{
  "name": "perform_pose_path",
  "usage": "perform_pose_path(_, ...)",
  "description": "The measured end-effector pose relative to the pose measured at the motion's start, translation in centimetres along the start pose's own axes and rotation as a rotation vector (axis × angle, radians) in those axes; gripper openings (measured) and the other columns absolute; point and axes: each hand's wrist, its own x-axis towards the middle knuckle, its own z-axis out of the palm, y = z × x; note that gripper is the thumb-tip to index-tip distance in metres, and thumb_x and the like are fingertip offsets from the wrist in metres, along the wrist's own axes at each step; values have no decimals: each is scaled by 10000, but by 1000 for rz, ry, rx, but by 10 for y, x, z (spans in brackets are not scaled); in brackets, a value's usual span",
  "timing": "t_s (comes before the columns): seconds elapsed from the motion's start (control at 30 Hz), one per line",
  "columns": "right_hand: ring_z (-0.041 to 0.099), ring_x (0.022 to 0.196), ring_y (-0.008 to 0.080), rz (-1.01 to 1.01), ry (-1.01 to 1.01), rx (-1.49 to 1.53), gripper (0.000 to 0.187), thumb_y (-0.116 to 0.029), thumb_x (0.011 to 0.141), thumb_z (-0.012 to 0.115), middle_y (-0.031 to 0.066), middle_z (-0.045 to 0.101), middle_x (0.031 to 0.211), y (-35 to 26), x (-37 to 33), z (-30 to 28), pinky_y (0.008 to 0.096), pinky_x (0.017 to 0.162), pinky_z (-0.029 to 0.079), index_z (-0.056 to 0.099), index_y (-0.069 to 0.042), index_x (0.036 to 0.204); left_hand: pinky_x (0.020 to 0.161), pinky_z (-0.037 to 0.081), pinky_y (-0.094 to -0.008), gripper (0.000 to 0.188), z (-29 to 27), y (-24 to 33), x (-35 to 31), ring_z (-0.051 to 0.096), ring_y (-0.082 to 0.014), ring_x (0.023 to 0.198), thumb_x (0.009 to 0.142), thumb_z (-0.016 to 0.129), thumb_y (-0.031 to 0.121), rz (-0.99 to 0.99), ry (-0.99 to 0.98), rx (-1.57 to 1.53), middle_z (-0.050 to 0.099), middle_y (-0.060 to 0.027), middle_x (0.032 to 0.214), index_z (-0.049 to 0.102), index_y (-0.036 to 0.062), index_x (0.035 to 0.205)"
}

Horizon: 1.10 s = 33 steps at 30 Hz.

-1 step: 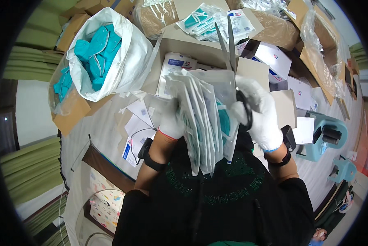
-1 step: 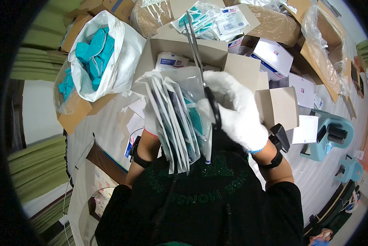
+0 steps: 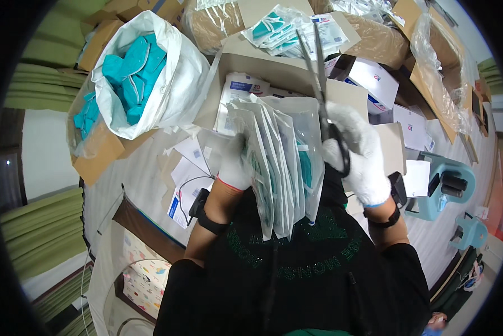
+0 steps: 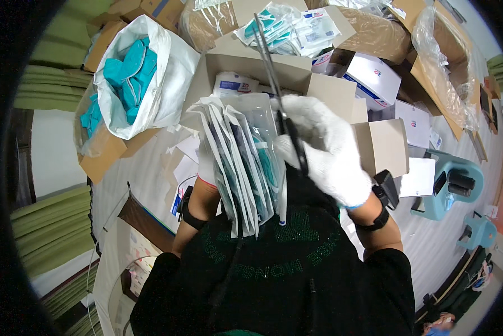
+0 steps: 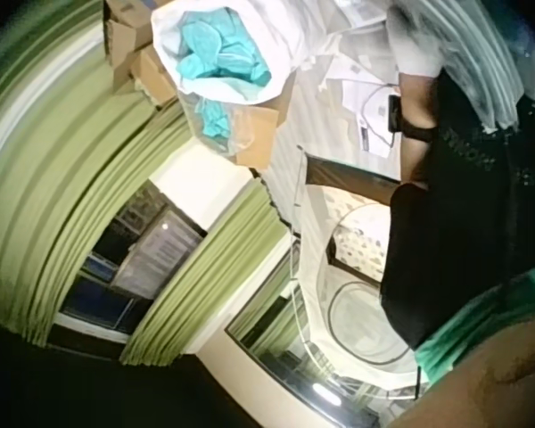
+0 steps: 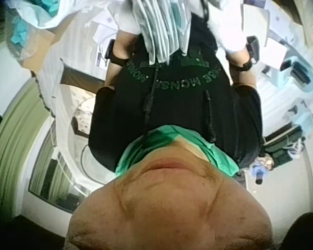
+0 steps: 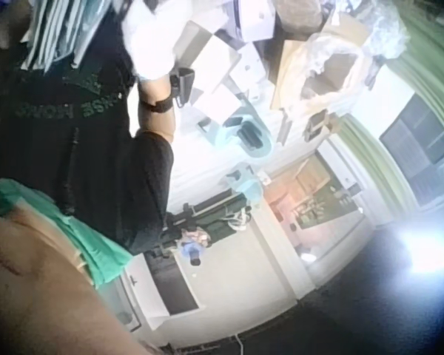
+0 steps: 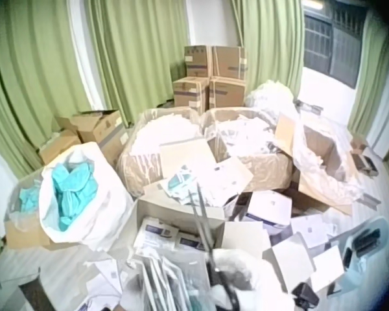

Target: The recorder is packing individual medical masks into cardboard boxes and organizing them into larger containers.

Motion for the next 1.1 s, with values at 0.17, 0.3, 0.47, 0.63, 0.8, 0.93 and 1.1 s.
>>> perform_pose_path(0.17,616,802,150,19,-214,-95,674,-319,657,879,99,620,943,-34,-21,-37,270,706,502,611,42,1158,1032,437,-450,467,-22,14,6,546,-301,1186,1011,334,318,47,211,681,532,-141,1320,408,59,1393)
perform_pose_path(0.3,632,815,158,-213,-480,-474,675,-310,605,913,80,622,975,-39,-21,-56,266,704,503,633,17,1125,980,476,-452,414,-20,31,19,551,-281,1154,1008,393,314,129,74,492,549,-122,1275,454,74,1340)
perform_pose_path(0.47,654,836,301,-177,-445,-580,498,-266,698,804,142,656,956,-45,-21,-51,356,735,513,651,-26,1107,1005,468,-405,457,-37,39,8,536,-248,1180,1019,377,346,27,72,-52,534,-106,1298,409,86,1394)
perform_pose_path(0.63,656,868,320,-187,-458,-734,491,-264,685,812,163,657,958,-47,-18,-51,367,761,518,651,-25,1082,874,514,-339,393,9,49,9,612,-193,980,822,588,5,1,293,559,631,-99,1090,560,12,1214)
perform_pose_path(0.8,657,874,316,-180,-402,-710,494,-249,674,830,165,659,961,-44,-14,-52,364,771,520,653,-33,1082,882,505,-334,492,41,62,12,606,-196,1016,772,677,26,-8,96,507,629,-108,1142,546,-2,1246)
perform_pose_path(0.93,655,869,309,-150,-451,-757,471,-251,684,833,155,660,955,-39,-11,-57,365,765,517,666,-31,1066,868,511,-326,485,48,74,12,616,-176,980,761,707,37,91,33,855,646,-103,1111,566,-15,1221)
perform_pose_path(1.1,644,792,293,-273,-472,-759,431,-231,717,820,136,656,909,-19,-8,-65,362,712,511,673,-37,1072,794,526,-295,385,69,87,13,631,-142,857,747,718,30,58,30,929,680,-76,975,626,-32,1115)
